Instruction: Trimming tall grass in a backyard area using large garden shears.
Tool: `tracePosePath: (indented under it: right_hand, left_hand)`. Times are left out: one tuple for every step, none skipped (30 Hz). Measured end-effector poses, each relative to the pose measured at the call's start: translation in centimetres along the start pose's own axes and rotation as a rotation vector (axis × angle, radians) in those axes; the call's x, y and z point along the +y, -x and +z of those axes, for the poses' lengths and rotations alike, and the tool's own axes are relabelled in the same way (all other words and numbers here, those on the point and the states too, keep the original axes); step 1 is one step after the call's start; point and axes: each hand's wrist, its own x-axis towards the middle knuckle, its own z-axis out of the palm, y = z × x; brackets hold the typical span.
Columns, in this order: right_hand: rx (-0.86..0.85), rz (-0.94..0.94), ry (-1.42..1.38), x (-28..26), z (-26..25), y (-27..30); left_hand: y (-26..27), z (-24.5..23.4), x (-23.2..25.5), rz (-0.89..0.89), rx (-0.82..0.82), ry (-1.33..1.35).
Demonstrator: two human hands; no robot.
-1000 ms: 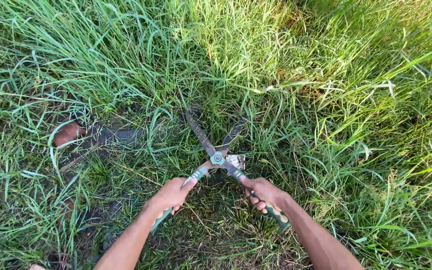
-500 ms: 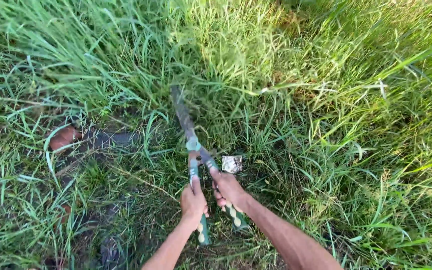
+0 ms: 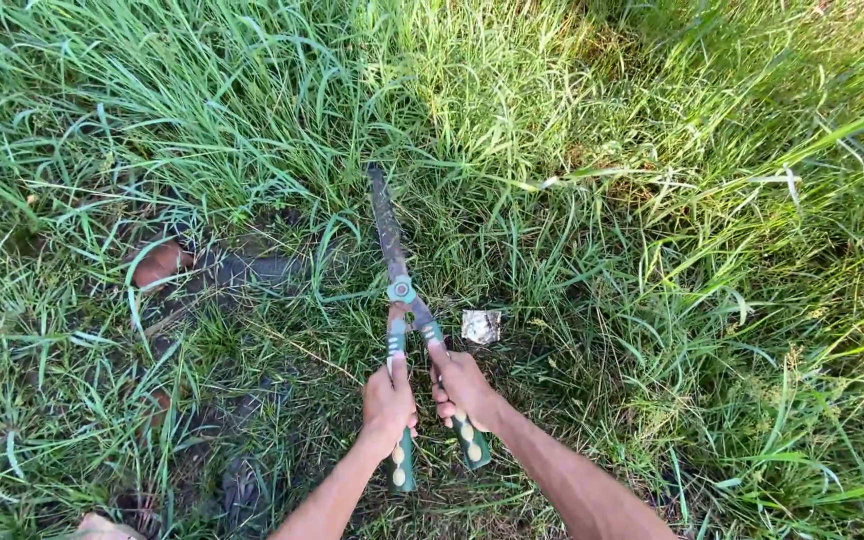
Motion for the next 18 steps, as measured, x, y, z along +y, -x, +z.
tracePosePath:
  right_hand:
    - [0.001,-0.002,-0.001,0.1,-0.6,-0.2]
    - [-0.02,0.003,0.018,0.4,-1.1,-0.3]
    - [-0.042,0.007,0.037,0.7,-1.7,-0.3]
    - [-0.042,0.003,0.038,0.5,-3.0,-0.1]
    - [-0.055,0.027,0.11,0.3,-4.4,0.3]
    - [-0.066,0.053,0.179,0.2,-5.7,0.6]
    - [-0.065,0.05,0.176,0.4,-6.4,0.8]
    - [-0.074,0.084,0.144,0.5,-7.1,1.1]
    - [-0.084,0.118,0.112,0.6,-7.9,1.3]
    - [-0.083,0.116,0.115,1.0,-8.4,1.2]
    - [-0.059,0.125,0.141,1.3,-9.0,1.2]
    - [-0.034,0.139,0.162,1.8,-9.5,1.2]
    - [-0.032,0.141,0.161,1.3,-9.6,1.4]
    - [0.006,0.149,0.22,1.2,-9.7,1.8]
    - [0.045,0.158,0.278,1.0,-9.8,2.1]
    - [0.049,0.158,0.274,1.0,-10.5,2.0]
    - [0.054,0.175,0.282,0.9,-11.1,2.0]
    - [0.058,0.191,0.289,0.8,-11.7,1.9]
  left_hand:
    - [0.2,-0.2,0.4,0.002,-0.001,-0.001]
    - [0.5,-0.4,0.6,-0.028,-0.044,0.002]
    - [0.8,-0.7,0.9,-0.059,-0.087,0.006]
    - [0.0,-1.5,0.3,-0.054,-0.087,0.007]
    - [-0.8,-2.3,-0.3,-0.002,-0.13,-0.192]
    - [-1.6,-3.2,-1.0,0.049,-0.173,-0.394]
    - [-1.7,-3.7,-1.0,0.052,-0.174,-0.397]
    - [-1.7,-4.2,-1.0,0.098,-0.228,-0.431]
    - [-1.8,-4.6,-1.0,0.144,-0.282,-0.464]
    - [-1.9,-4.6,-0.7,0.147,-0.281,-0.462]
    - [-2.0,-4.5,-0.4,0.134,-0.317,-0.516]
    - [-2.1,-4.5,-0.1,0.117,-0.357,-0.573]
    - [-2.3,-4.5,0.4,0.117,-0.36,-0.573]
    - [-2.3,-4.5,0.6,0.152,-0.38,-0.583]
    - [-2.4,-4.4,0.8,0.187,-0.4,-0.593]
    - [-2.4,-4.3,1.4,0.188,-0.404,-0.597]
    - [-2.5,-4.3,2.1,0.178,-0.424,-0.598]
    - [-2.5,-4.3,2.7,0.168,-0.443,-0.6]
